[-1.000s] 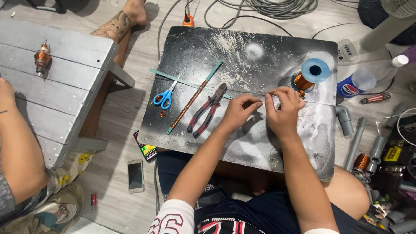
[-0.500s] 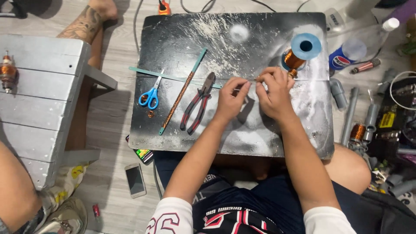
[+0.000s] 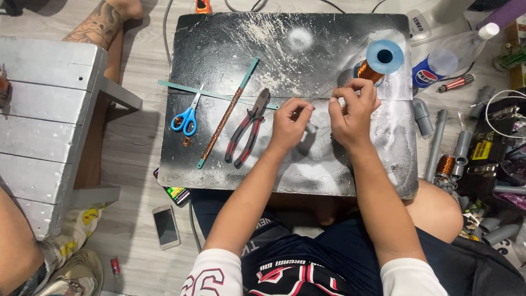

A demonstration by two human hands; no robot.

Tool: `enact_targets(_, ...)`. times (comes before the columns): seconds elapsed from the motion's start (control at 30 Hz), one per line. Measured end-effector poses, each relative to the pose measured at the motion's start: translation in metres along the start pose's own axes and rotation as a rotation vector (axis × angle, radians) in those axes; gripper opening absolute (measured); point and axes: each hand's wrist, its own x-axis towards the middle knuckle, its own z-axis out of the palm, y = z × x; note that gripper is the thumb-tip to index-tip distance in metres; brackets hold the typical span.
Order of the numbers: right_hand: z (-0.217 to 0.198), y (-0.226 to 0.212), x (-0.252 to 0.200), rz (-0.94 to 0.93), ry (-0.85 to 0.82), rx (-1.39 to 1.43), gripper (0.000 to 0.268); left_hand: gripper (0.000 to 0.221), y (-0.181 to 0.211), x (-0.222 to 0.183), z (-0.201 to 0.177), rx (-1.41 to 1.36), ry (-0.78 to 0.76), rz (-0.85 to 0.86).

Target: Assembling a small electronic component by winding and connecting copper wires using hands and pliers.

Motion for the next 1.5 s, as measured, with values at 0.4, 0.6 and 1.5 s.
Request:
enact_targets(0.4,0.002,0.012,0.001,-0.128,0.015,0.024,0.021,0.023,0.031,0.001,-0.008,-0.176,0.011,-0.135)
enact_targets(0.6,-0.003,-0.011,0.001,-0.235,-0.171,-0.022,0.026,0.01,0.016,0.0,-0.009,-0.129,-0.051,-0.083)
enact_targets(1.5,-0.011,-0.015,0.002,0.052,0.029,0.485,0.023,0.019,0.005,0.007,-0.008,-0.311,0.103,-0.26)
